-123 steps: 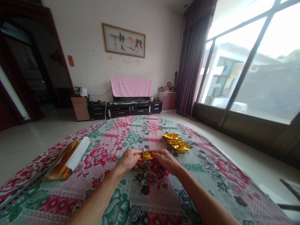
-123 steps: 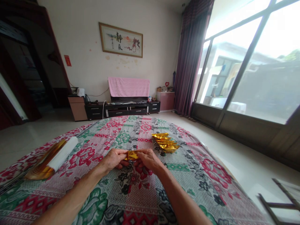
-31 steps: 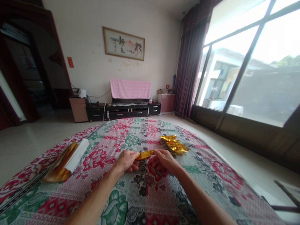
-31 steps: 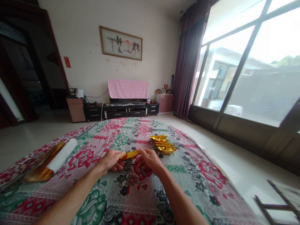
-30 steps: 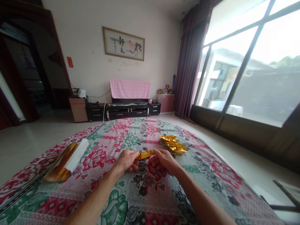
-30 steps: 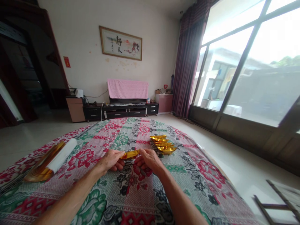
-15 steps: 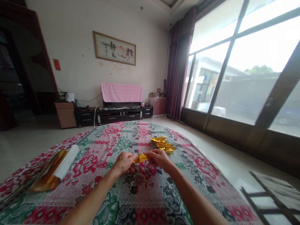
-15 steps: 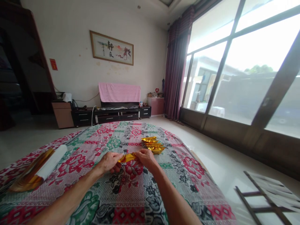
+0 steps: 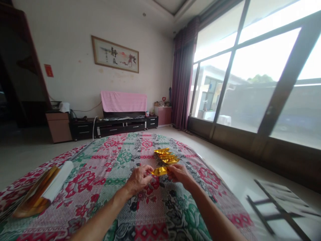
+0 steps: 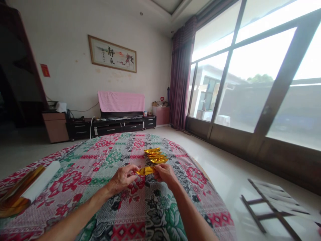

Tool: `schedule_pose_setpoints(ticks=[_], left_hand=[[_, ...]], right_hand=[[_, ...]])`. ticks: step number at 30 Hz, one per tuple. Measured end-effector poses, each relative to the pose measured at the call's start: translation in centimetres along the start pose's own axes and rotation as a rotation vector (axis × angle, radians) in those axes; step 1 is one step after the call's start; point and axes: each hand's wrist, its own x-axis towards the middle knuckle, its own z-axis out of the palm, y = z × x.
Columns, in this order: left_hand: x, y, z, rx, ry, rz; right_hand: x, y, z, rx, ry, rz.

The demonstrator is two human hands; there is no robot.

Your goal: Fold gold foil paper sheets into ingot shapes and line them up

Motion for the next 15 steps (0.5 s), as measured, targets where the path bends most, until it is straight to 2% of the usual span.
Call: schedule_pose_setpoints(ticks=[4,8,15], left_hand=[[1.5,0.7,2.6,0.101,0.010,0.041],[2.9,1.0,4.9,0.083,0.041,0.079],[4.8,1.5,7.2,0.068,0.100,0.083]], right_hand=[[-0.2,0.7,-1.8,0.010,0.064,0.013],[0.0,1.7,-2.9,0.036,0.159,0.007],[1.2,2.2,-3.8,0.073,0.258,-0.019]])
